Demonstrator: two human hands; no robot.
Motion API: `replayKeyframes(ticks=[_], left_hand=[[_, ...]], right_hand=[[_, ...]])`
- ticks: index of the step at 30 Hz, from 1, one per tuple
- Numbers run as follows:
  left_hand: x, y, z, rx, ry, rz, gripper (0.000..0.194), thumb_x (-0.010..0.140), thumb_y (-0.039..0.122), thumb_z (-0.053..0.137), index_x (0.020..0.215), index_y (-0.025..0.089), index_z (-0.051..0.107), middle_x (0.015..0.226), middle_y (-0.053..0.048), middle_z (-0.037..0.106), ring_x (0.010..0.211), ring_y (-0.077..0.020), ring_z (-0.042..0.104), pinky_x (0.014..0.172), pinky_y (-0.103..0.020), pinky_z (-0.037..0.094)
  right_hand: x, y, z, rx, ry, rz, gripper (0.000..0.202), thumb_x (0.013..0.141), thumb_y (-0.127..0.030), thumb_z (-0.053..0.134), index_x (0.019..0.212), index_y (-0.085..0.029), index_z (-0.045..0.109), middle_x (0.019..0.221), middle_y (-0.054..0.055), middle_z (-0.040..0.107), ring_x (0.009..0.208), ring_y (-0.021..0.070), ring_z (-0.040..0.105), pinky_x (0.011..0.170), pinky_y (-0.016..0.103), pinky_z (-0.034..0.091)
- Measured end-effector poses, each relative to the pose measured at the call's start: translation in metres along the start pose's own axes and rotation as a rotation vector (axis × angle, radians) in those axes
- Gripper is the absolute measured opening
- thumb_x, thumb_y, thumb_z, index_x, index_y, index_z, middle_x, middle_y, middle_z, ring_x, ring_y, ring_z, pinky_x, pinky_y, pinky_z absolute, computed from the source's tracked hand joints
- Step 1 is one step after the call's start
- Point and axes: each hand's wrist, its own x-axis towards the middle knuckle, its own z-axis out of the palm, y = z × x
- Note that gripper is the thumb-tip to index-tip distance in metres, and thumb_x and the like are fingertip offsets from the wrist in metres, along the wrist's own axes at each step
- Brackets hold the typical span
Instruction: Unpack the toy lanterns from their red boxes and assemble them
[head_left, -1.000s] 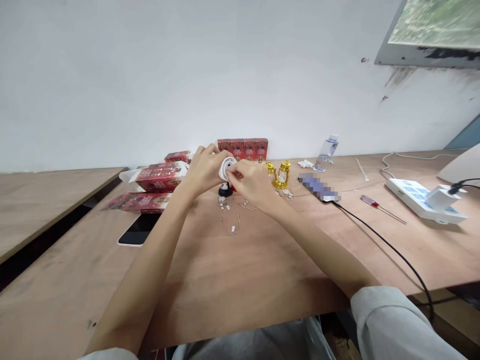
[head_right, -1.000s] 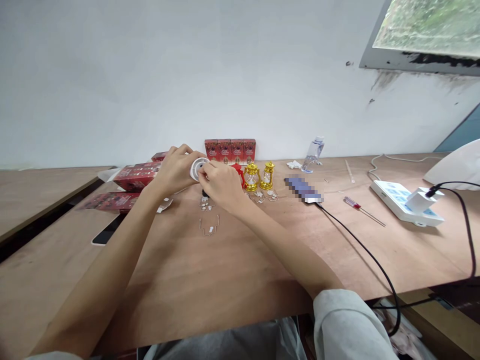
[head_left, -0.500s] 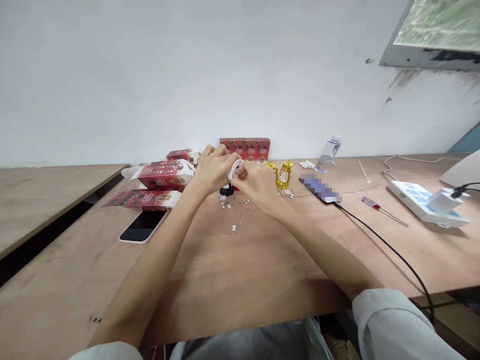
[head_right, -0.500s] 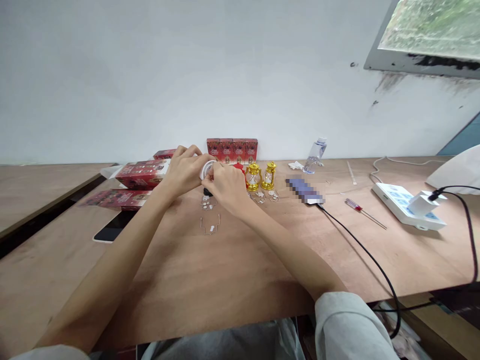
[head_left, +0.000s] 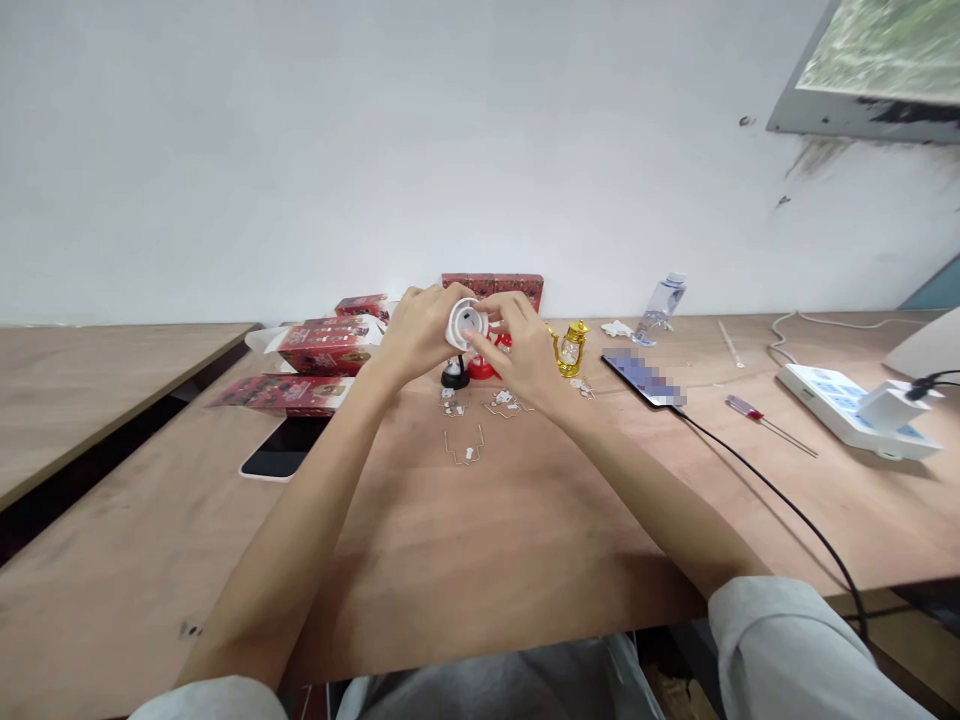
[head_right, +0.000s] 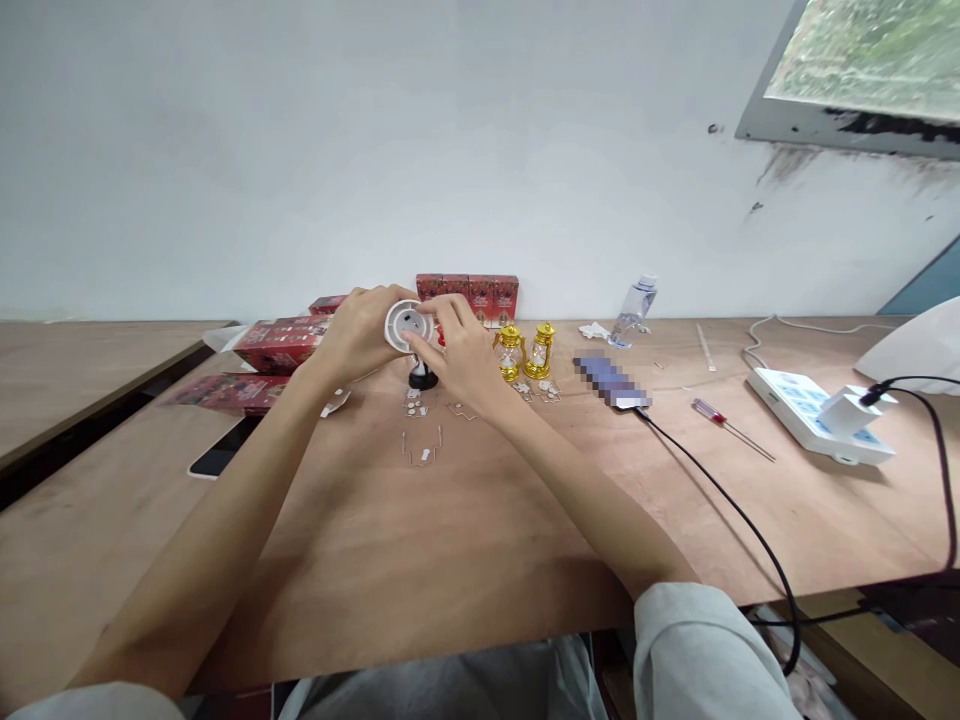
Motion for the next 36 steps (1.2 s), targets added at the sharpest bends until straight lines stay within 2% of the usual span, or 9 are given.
replayKeyframes(ticks=[3,10,19,23,30,36], left_hand=[[0.0,0.003,-0.003,-0.006,0.002,-0.026,0.031,0.076,0.034,0.051,0.102,0.017,0.051,0.098,-0.009,0.065,0.085,-0.0236,0.059,0.075,-0.034,0.039],[0.001,0.005,0.0,-0.008,0.003,-0.022,0.029,0.077,0.035,0.049,0.1,0.017,0.051,0.101,-0.009,0.065,0.086,-0.0237,0.059,0.073,-0.034,0.039],[0.001,0.008,-0.001,-0.016,0.034,-0.038,0.03,0.076,0.034,0.053,0.1,0.017,0.05,0.096,-0.009,0.065,0.084,-0.0228,0.059,0.07,-0.032,0.038],[0.001,0.008,-0.001,-0.023,0.039,-0.042,0.03,0.076,0.035,0.052,0.101,0.017,0.049,0.097,-0.008,0.064,0.085,-0.0231,0.058,0.07,-0.032,0.038],[0.001,0.009,-0.001,-0.01,0.031,-0.057,0.029,0.076,0.03,0.052,0.102,0.018,0.048,0.101,-0.008,0.064,0.089,-0.0239,0.058,0.072,-0.033,0.037],[0.002,0.012,-0.002,-0.017,0.0,-0.044,0.028,0.076,0.03,0.051,0.101,0.018,0.049,0.102,-0.009,0.063,0.088,-0.0235,0.057,0.072,-0.034,0.037]], right_hand=[[0.0,0.002,0.002,0.087,0.017,0.007,0.022,0.085,-0.035,0.055,0.098,-0.017,0.057,0.101,0.008,0.06,0.097,0.0175,0.057,0.084,0.034,0.049],[0.0,0.007,0.005,0.366,0.011,0.259,0.027,0.077,-0.042,0.063,0.092,-0.019,0.061,0.096,0.004,0.062,0.086,0.0145,0.061,0.072,0.031,0.056],[0.002,0.007,0.005,0.529,0.013,0.295,0.031,0.072,-0.047,0.066,0.086,-0.02,0.059,0.094,0.002,0.062,0.084,0.0134,0.06,0.074,0.031,0.054],[0.0,0.008,0.006,0.453,0.018,0.225,0.03,0.077,-0.046,0.062,0.092,-0.021,0.059,0.098,0.003,0.06,0.087,0.014,0.059,0.075,0.031,0.054],[-0.002,0.007,0.008,0.189,0.026,0.056,0.023,0.087,-0.039,0.05,0.097,-0.018,0.051,0.099,0.008,0.055,0.09,0.0165,0.055,0.078,0.035,0.052],[-0.001,0.011,0.009,0.005,-0.008,-0.047,0.02,0.09,-0.033,0.043,0.1,-0.016,0.045,0.1,0.011,0.05,0.095,0.0199,0.052,0.08,0.04,0.05]])
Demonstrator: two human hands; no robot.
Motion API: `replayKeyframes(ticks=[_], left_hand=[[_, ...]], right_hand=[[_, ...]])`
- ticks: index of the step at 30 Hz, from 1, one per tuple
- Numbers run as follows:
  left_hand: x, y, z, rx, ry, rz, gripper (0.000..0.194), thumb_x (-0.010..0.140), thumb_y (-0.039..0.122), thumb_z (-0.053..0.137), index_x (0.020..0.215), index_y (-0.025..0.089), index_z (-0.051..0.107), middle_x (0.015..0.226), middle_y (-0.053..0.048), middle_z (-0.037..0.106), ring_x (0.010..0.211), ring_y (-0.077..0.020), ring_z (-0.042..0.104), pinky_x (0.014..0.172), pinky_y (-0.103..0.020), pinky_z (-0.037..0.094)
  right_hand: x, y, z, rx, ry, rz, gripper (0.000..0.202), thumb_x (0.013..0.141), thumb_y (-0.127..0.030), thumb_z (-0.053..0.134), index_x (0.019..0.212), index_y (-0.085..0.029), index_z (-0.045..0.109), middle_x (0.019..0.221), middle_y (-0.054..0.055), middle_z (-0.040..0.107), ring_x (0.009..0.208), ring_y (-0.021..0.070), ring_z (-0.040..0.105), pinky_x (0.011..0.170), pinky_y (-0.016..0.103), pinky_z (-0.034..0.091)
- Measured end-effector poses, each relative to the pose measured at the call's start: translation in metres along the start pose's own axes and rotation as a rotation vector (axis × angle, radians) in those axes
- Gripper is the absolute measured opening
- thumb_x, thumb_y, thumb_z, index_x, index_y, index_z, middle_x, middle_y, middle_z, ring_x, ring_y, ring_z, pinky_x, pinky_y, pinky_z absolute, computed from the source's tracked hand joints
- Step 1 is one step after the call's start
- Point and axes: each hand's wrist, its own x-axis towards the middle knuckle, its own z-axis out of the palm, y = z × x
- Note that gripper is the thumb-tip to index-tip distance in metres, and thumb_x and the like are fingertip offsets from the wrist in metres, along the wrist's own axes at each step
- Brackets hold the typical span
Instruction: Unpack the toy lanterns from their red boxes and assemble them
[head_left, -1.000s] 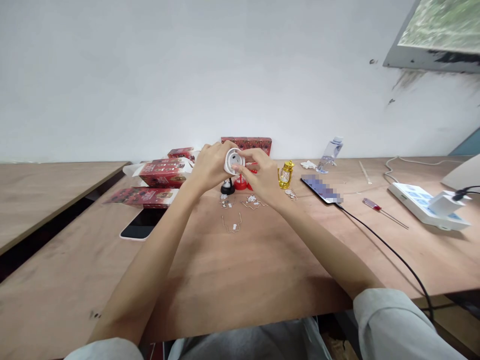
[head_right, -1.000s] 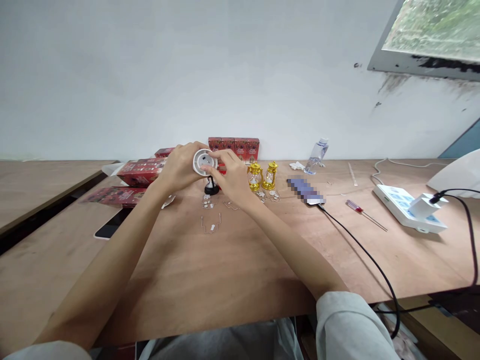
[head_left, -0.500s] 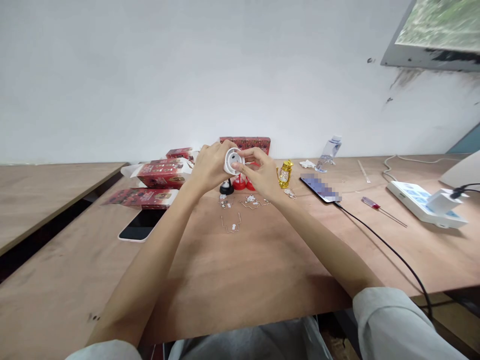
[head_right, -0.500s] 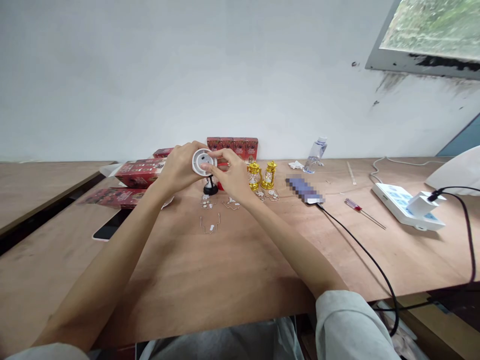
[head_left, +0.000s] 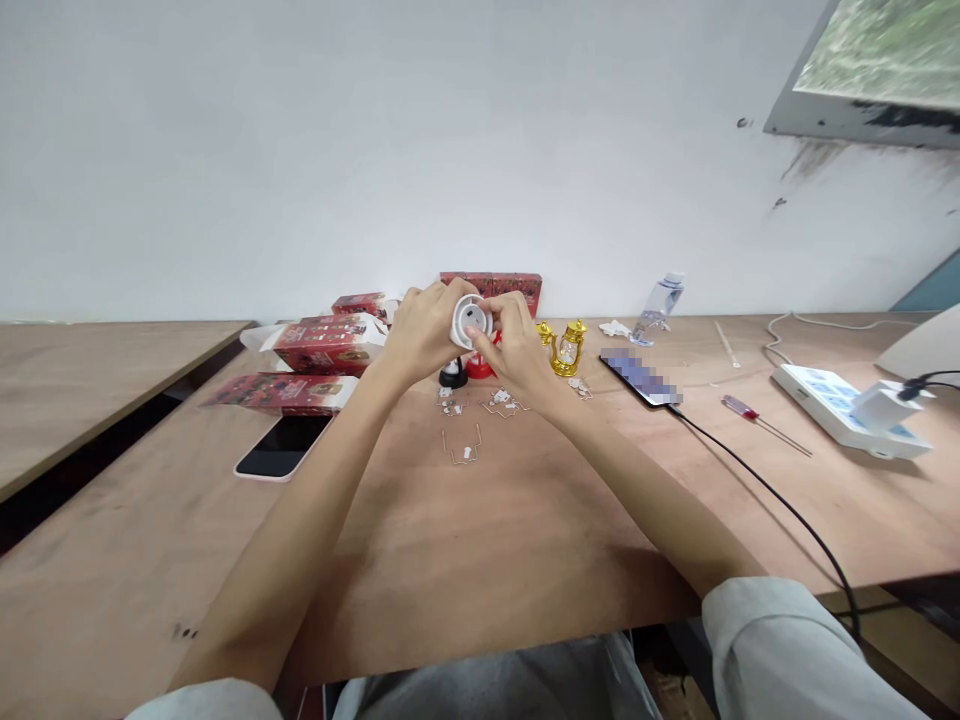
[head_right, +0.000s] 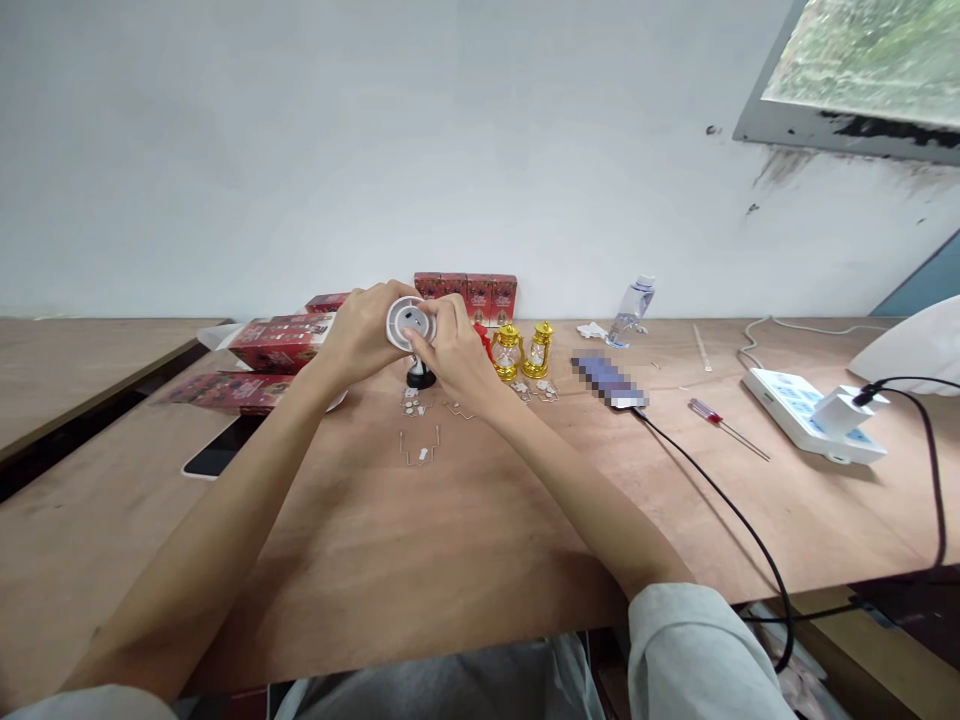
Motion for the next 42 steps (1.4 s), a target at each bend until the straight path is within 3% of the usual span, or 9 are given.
replayKeyframes(ticks=[8,13,19,25,29,32,36,39,42], left_hand=[[0.0,0.0,0.003,0.1,-0.015,0.035,0.023,0.08,0.028,0.046,0.1,0.017,0.05,0.092,-0.009,0.064,0.084,-0.0249,0.057,0.072,-0.035,0.036],[0.0,0.002,0.004,0.116,-0.051,0.045,0.023,0.08,0.029,0.047,0.1,0.018,0.05,0.088,-0.009,0.064,0.083,-0.0249,0.057,0.071,-0.035,0.036],[0.002,0.004,0.002,0.041,-0.09,0.015,0.024,0.078,0.03,0.049,0.098,0.018,0.049,0.09,-0.008,0.065,0.078,-0.0232,0.06,0.066,-0.031,0.038],[-0.002,-0.004,0.012,0.061,-0.182,-0.011,0.024,0.077,0.03,0.05,0.097,0.017,0.049,0.086,-0.008,0.066,0.077,-0.025,0.062,0.06,-0.029,0.038],[-0.003,-0.009,0.016,0.105,-0.235,-0.03,0.026,0.075,0.03,0.052,0.098,0.019,0.049,0.085,-0.008,0.067,0.076,-0.0262,0.063,0.059,-0.03,0.038],[-0.003,-0.012,0.009,0.105,-0.19,-0.067,0.031,0.073,0.031,0.056,0.1,0.02,0.049,0.087,-0.006,0.067,0.079,-0.0263,0.063,0.064,-0.031,0.039],[-0.001,-0.015,-0.004,0.097,-0.101,-0.12,0.035,0.071,0.03,0.058,0.103,0.02,0.049,0.089,-0.006,0.066,0.079,-0.0247,0.062,0.067,-0.032,0.04],[0.0,-0.016,-0.011,0.094,-0.041,-0.17,0.036,0.069,0.03,0.06,0.102,0.022,0.049,0.086,-0.004,0.065,0.077,-0.0228,0.06,0.067,-0.031,0.04],[0.002,-0.016,-0.017,0.078,0.002,-0.202,0.034,0.07,0.029,0.06,0.102,0.022,0.049,0.086,-0.003,0.065,0.076,-0.021,0.058,0.067,-0.031,0.039]], right_hand=[[-0.002,0.007,0.006,-0.194,-0.023,-0.117,0.02,0.09,-0.026,0.038,0.104,-0.014,0.045,0.1,0.013,0.05,0.1,0.0232,0.051,0.085,0.042,0.049],[-0.003,0.007,0.007,-0.299,-0.027,-0.067,0.027,0.094,-0.028,0.026,0.096,-0.013,0.049,0.091,0.014,0.055,0.09,0.0239,0.055,0.08,0.043,0.049],[-0.005,0.01,0.008,-0.246,-0.003,0.033,0.032,0.097,-0.036,0.023,0.088,-0.018,0.048,0.081,0.008,0.057,0.079,0.0191,0.057,0.073,0.034,0.049],[-0.019,0.021,0.025,-0.294,-0.047,0.104,0.037,0.097,-0.038,0.019,0.096,-0.016,0.049,0.086,0.01,0.062,0.072,0.017,0.061,0.06,0.026,0.044],[-0.021,0.027,0.025,-0.269,-0.091,0.117,0.033,0.097,-0.037,0.024,0.101,-0.016,0.049,0.091,0.009,0.064,0.076,0.0159,0.062,0.061,0.023,0.042],[-0.015,0.033,0.002,-0.265,-0.068,0.124,0.027,0.095,-0.034,0.029,0.099,-0.017,0.051,0.088,0.008,0.065,0.075,0.016,0.061,0.063,0.024,0.042],[-0.026,0.047,-0.059,-0.326,-0.179,0.166,0.024,0.092,-0.032,0.034,0.095,-0.017,0.053,0.083,0.008,0.064,0.072,0.0193,0.06,0.064,0.03,0.042],[-0.062,0.052,-0.118,-0.365,-0.388,0.244,0.024,0.09,-0.035,0.037,0.093,-0.02,0.055,0.085,0.008,0.065,0.077,0.0206,0.061,0.069,0.033,0.045],[-0.115,0.046,-0.178,-0.433,-0.484,0.426,0.027,0.089,-0.042,0.037,0.097,-0.024,0.056,0.099,0.01,0.065,0.092,0.0238,0.061,0.077,0.037,0.047]])
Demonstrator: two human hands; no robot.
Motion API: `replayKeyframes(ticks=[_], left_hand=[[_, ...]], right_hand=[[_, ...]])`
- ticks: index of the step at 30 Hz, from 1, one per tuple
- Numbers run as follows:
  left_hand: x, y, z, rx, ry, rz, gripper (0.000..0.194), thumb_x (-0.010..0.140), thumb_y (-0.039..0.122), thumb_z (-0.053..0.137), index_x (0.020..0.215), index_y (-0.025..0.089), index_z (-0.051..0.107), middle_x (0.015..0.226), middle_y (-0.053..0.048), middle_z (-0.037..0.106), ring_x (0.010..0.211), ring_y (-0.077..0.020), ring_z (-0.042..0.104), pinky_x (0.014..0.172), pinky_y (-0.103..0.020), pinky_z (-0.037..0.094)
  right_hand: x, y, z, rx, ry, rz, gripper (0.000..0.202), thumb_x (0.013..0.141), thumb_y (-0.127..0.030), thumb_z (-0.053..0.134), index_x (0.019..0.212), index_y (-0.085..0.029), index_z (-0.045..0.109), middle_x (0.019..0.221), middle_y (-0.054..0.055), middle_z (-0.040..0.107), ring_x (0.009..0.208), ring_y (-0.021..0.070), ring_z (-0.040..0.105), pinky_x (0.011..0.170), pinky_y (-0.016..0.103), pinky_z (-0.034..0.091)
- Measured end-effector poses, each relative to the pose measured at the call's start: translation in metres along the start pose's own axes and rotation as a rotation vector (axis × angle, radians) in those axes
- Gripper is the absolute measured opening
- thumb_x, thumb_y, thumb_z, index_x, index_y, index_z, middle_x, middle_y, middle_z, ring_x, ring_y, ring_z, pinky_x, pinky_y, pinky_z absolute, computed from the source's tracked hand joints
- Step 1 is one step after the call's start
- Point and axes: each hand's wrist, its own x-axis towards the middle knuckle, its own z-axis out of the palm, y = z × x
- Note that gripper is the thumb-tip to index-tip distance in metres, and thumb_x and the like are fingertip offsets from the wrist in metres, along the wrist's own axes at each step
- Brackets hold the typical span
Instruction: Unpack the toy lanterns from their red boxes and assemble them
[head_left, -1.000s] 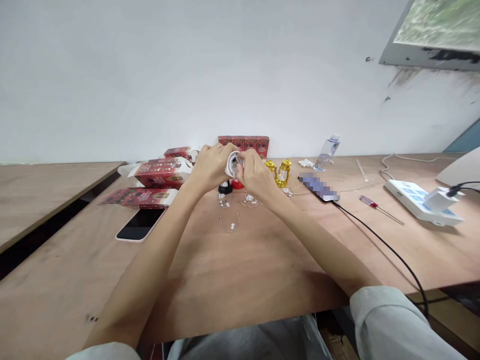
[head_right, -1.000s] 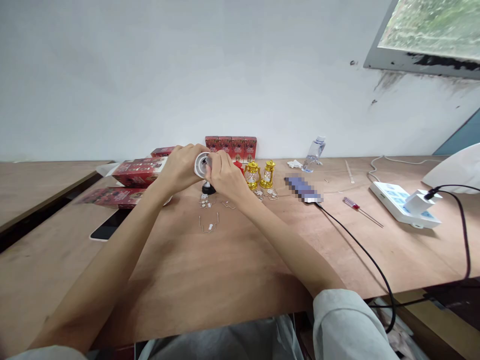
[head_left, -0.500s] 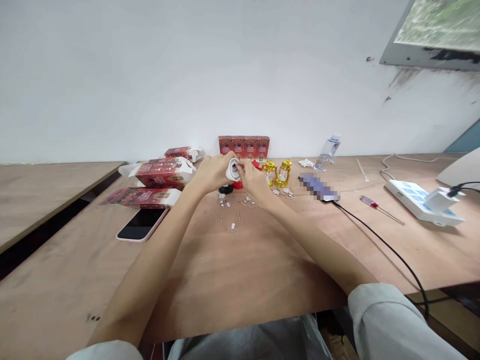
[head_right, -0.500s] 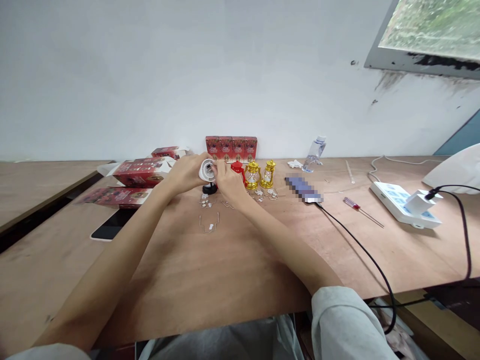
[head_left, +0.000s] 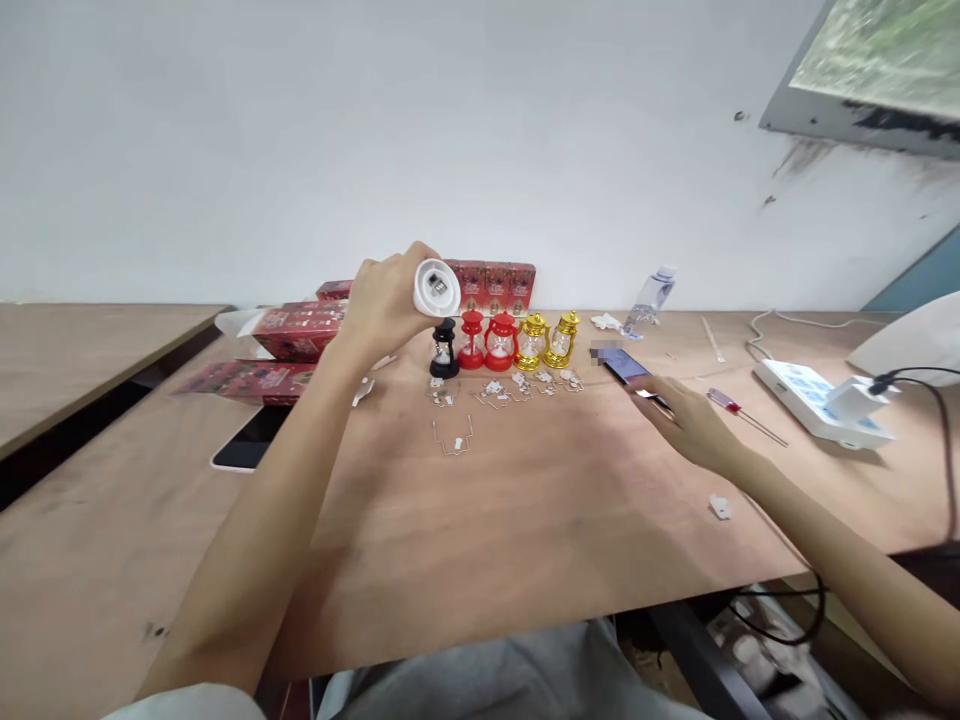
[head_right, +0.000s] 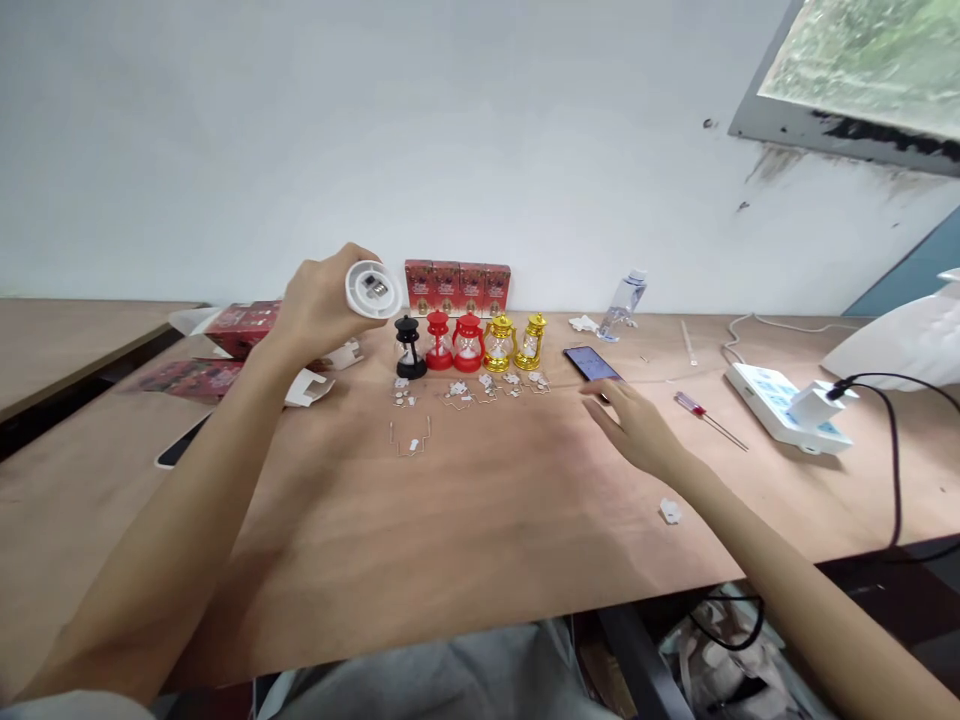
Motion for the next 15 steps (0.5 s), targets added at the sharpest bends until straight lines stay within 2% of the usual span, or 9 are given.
replayKeyframes(ticks=[4,7,11,15], left_hand=[[0.0,0.003,-0.006,-0.032,0.054,0.001,0.035,0.074,0.029,0.058,0.105,0.02,0.047,0.092,-0.003,0.064,0.077,-0.0183,0.056,0.069,-0.031,0.039],[-0.002,0.007,-0.007,-0.06,0.079,0.021,0.035,0.075,0.03,0.058,0.106,0.021,0.046,0.096,-0.002,0.063,0.079,-0.0164,0.054,0.072,-0.031,0.039],[-0.002,0.01,-0.003,-0.087,0.074,0.022,0.034,0.074,0.032,0.06,0.103,0.021,0.047,0.096,-0.003,0.064,0.082,-0.0196,0.056,0.076,-0.033,0.039],[-0.001,0.005,0.007,-0.086,0.102,0.031,0.036,0.072,0.035,0.061,0.103,0.023,0.047,0.095,-0.005,0.064,0.086,-0.0234,0.058,0.077,-0.036,0.038]], right_hand=[[-0.083,0.036,-0.017,-0.027,-0.055,0.185,0.03,0.088,-0.046,0.036,0.102,-0.028,0.056,0.104,0.008,0.065,0.098,0.0236,0.062,0.081,0.038,0.05],[-0.12,0.051,-0.016,-0.123,-0.135,0.2,0.03,0.083,-0.051,0.042,0.089,-0.027,0.058,0.094,0.008,0.065,0.086,0.0238,0.064,0.072,0.037,0.052],[-0.126,0.049,-0.003,-0.192,-0.206,0.274,0.034,0.083,-0.056,0.039,0.075,-0.026,0.051,0.07,0.005,0.062,0.061,0.0227,0.062,0.055,0.035,0.048],[-0.102,0.022,0.01,-0.22,-0.207,0.24,0.034,0.084,-0.053,0.038,0.063,-0.026,0.041,0.053,0.002,0.054,0.051,0.0223,0.056,0.051,0.033,0.041]])
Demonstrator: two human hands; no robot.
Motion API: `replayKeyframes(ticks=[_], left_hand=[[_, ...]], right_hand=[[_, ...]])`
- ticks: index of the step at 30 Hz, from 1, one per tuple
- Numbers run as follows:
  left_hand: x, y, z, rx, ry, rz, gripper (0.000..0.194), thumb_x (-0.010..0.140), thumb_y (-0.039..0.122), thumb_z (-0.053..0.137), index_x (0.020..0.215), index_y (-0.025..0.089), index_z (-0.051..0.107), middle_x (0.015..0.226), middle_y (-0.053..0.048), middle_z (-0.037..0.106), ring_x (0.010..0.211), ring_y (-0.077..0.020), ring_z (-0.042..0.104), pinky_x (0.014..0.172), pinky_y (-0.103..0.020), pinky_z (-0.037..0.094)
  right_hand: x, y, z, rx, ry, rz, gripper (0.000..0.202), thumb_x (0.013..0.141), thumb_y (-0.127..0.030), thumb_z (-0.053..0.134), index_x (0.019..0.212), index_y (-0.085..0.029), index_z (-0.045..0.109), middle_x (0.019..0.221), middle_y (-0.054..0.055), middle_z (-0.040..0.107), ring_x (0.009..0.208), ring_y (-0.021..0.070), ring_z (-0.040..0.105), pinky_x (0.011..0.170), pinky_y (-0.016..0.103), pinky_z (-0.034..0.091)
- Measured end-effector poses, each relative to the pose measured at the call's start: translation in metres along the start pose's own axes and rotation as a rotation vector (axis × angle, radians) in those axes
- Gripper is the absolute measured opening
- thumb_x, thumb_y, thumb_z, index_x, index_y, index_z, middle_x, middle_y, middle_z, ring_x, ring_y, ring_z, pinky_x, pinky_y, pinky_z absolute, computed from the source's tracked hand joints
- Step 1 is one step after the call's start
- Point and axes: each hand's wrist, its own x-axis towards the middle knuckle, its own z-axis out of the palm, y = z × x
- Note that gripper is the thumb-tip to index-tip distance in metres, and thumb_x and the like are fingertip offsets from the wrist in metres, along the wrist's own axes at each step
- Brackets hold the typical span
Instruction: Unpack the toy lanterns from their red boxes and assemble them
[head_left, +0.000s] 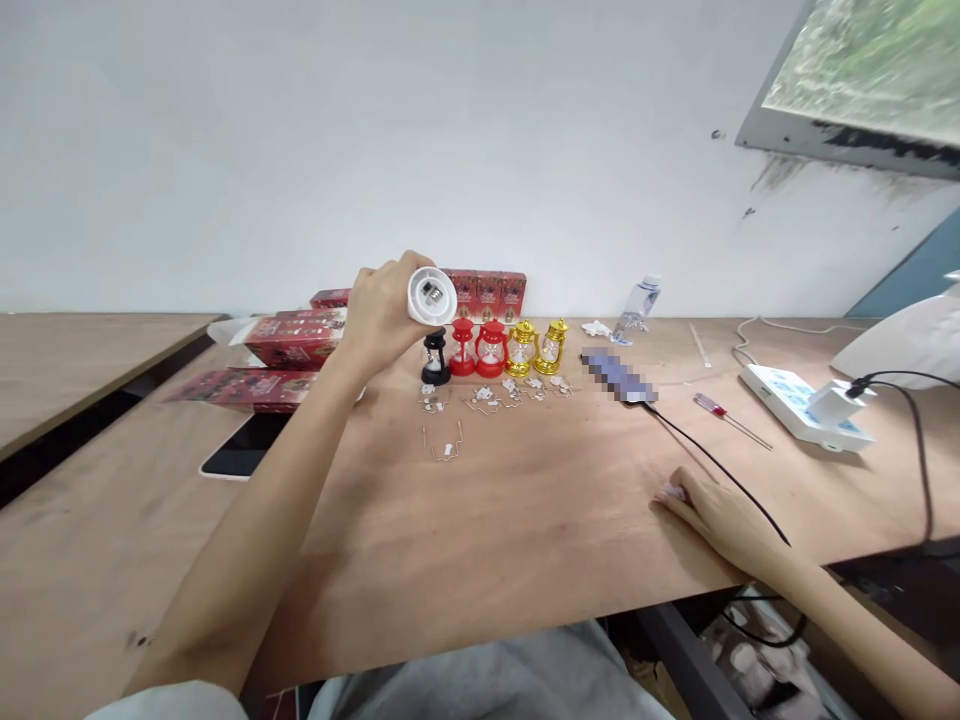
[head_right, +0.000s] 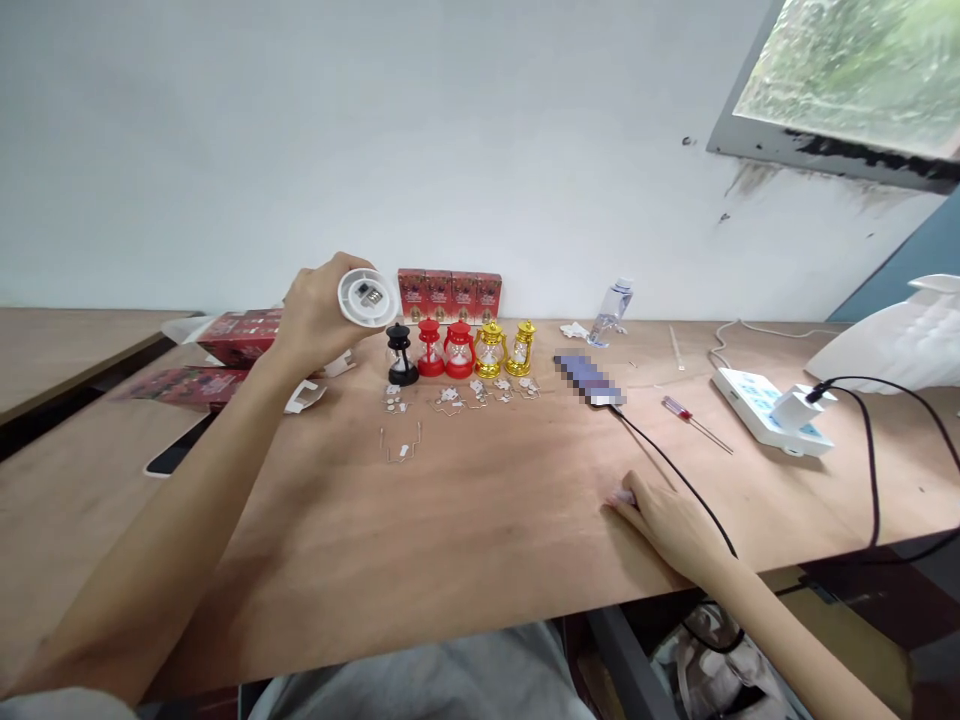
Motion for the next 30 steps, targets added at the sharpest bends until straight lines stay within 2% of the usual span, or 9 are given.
replayKeyframes(ticks=[5,7,10,13,15,19,22,25,30], left_hand=[[-0.022,-0.01,0.019,-0.006,0.037,0.052,0.029,0.076,0.033,0.055,0.103,0.021,0.051,0.1,-0.007,0.066,0.092,-0.0244,0.059,0.082,-0.038,0.037],[-0.043,-0.013,0.029,-0.007,-0.005,0.101,0.027,0.077,0.031,0.054,0.102,0.021,0.055,0.103,-0.008,0.067,0.097,-0.0254,0.058,0.086,-0.04,0.034],[-0.081,-0.02,0.045,-0.035,-0.066,0.112,0.024,0.078,0.028,0.054,0.102,0.022,0.057,0.105,-0.006,0.067,0.098,-0.0235,0.059,0.088,-0.04,0.032],[-0.111,-0.026,0.057,-0.044,-0.004,0.067,0.02,0.082,0.027,0.053,0.1,0.022,0.058,0.102,-0.004,0.068,0.098,-0.0218,0.059,0.086,-0.038,0.031],[-0.121,-0.029,0.062,-0.022,0.033,0.036,0.019,0.082,0.027,0.054,0.1,0.021,0.058,0.101,-0.004,0.069,0.097,-0.0217,0.059,0.085,-0.037,0.031],[-0.125,-0.028,0.067,0.007,0.075,0.064,0.018,0.082,0.025,0.056,0.099,0.02,0.058,0.099,-0.004,0.069,0.093,-0.021,0.06,0.083,-0.037,0.031],[-0.125,-0.022,0.069,0.025,0.079,0.131,0.016,0.083,0.025,0.055,0.097,0.019,0.058,0.096,-0.004,0.07,0.09,-0.0206,0.06,0.083,-0.038,0.03],[-0.127,-0.014,0.071,0.049,0.096,0.179,0.014,0.084,0.025,0.053,0.095,0.018,0.058,0.093,-0.005,0.071,0.087,-0.0208,0.061,0.081,-0.038,0.029],[-0.129,-0.004,0.073,0.057,0.13,0.246,0.011,0.085,0.021,0.05,0.093,0.018,0.058,0.09,-0.004,0.071,0.089,-0.0205,0.062,0.082,-0.039,0.028]], right_hand=[[0.048,-0.065,0.01,0.206,-0.031,-0.183,0.029,0.091,-0.041,0.036,0.074,-0.023,0.05,0.069,0.004,0.063,0.064,0.0184,0.06,0.06,0.029,0.043],[0.075,-0.097,0.023,0.392,-0.046,-0.332,0.027,0.092,-0.039,0.036,0.08,-0.021,0.052,0.08,0.005,0.065,0.073,0.0166,0.061,0.067,0.028,0.045],[0.113,-0.151,0.046,0.561,0.035,-0.528,0.028,0.093,-0.039,0.037,0.081,-0.02,0.055,0.082,0.004,0.064,0.078,0.0157,0.06,0.071,0.027,0.045],[0.137,-0.198,0.063,0.538,0.133,-0.661,0.032,0.095,-0.035,0.033,0.084,-0.019,0.058,0.083,0.006,0.063,0.081,0.0169,0.057,0.074,0.029,0.044],[0.142,-0.218,0.07,0.455,0.179,-0.72,0.033,0.095,-0.034,0.032,0.084,-0.017,0.059,0.085,0.008,0.062,0.081,0.0179,0.055,0.076,0.031,0.044],[0.14,-0.226,0.071,0.382,0.285,-0.736,0.029,0.091,-0.039,0.043,0.089,-0.016,0.061,0.088,0.008,0.06,0.083,0.0193,0.054,0.077,0.032,0.044],[0.136,-0.221,0.067,0.512,0.409,-0.68,0.025,0.09,-0.037,0.046,0.092,-0.017,0.061,0.085,0.007,0.06,0.081,0.0178,0.055,0.074,0.031,0.044],[0.133,-0.219,0.067,0.64,0.513,-0.656,0.02,0.089,-0.032,0.049,0.084,-0.018,0.062,0.08,0.006,0.061,0.077,0.016,0.056,0.072,0.029,0.045],[0.133,-0.225,0.069,0.722,0.581,-0.621,0.016,0.087,-0.03,0.054,0.08,-0.019,0.062,0.076,0.004,0.061,0.074,0.016,0.056,0.069,0.03,0.045]])
